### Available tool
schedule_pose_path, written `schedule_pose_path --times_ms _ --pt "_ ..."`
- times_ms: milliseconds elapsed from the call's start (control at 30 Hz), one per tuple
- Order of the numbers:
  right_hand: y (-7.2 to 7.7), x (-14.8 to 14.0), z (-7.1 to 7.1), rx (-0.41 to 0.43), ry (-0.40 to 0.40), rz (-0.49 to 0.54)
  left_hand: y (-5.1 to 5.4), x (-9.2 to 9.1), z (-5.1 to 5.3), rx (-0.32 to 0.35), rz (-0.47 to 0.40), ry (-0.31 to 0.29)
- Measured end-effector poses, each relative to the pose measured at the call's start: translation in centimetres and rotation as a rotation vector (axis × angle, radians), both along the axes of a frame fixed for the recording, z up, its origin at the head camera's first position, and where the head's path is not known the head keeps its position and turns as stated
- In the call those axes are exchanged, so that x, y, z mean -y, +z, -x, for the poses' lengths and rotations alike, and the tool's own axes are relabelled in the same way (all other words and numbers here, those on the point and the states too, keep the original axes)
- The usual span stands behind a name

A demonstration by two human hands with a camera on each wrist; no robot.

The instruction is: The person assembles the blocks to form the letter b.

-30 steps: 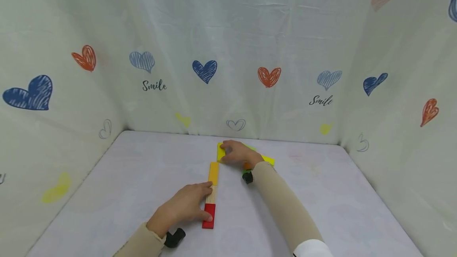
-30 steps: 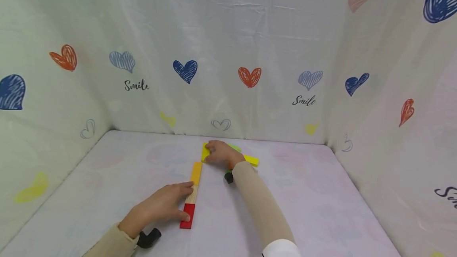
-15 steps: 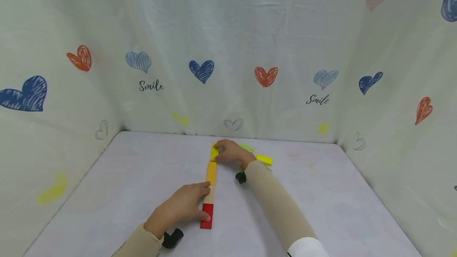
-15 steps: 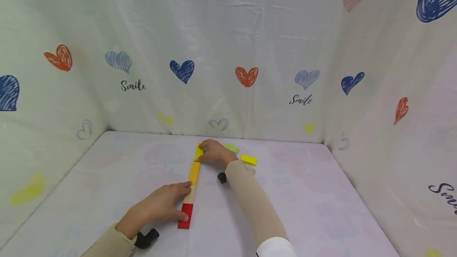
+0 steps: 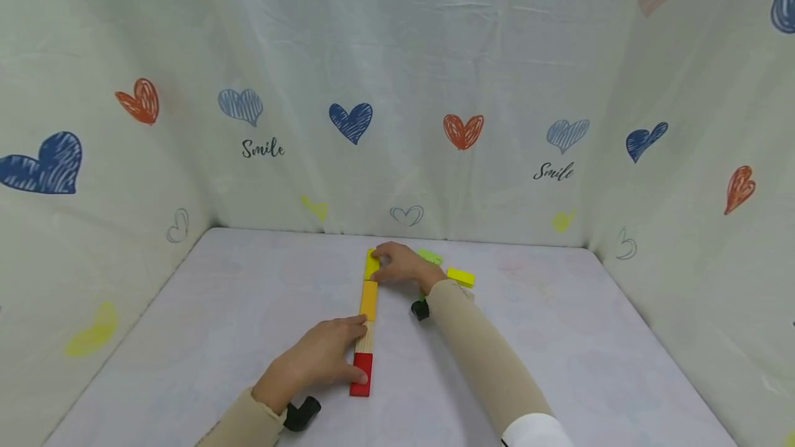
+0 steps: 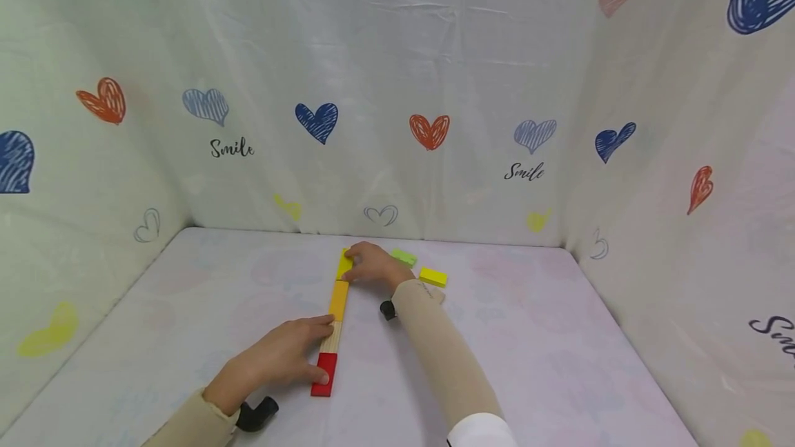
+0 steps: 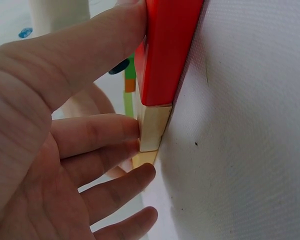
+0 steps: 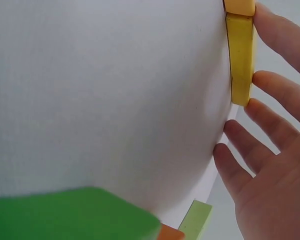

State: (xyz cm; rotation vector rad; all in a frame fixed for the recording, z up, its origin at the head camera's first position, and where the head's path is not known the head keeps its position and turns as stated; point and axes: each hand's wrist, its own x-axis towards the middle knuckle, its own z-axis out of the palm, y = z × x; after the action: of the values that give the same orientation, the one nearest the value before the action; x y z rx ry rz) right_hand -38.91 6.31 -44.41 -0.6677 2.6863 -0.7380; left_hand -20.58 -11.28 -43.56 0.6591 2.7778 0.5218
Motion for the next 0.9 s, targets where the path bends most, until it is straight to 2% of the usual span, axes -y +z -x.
schedule_pose_path --times_ms 267,467,900 --pt "-0.04 -0.06 -0.12 0.021 -0.015 0.009 0.14 -0.05 -0.13 0.005 -0.007 0.005" --pt "-0.18 -0.06 -0.04 -0.001 0.001 0.000 0.16 -0.12 -0.22 0.009 -0.005 0.015" --pt "-0.57 -0.13 0.08 -0.008 0.015 0.023 -0.02 -0.49 -0.37 -0.019 -0.006 0.027"
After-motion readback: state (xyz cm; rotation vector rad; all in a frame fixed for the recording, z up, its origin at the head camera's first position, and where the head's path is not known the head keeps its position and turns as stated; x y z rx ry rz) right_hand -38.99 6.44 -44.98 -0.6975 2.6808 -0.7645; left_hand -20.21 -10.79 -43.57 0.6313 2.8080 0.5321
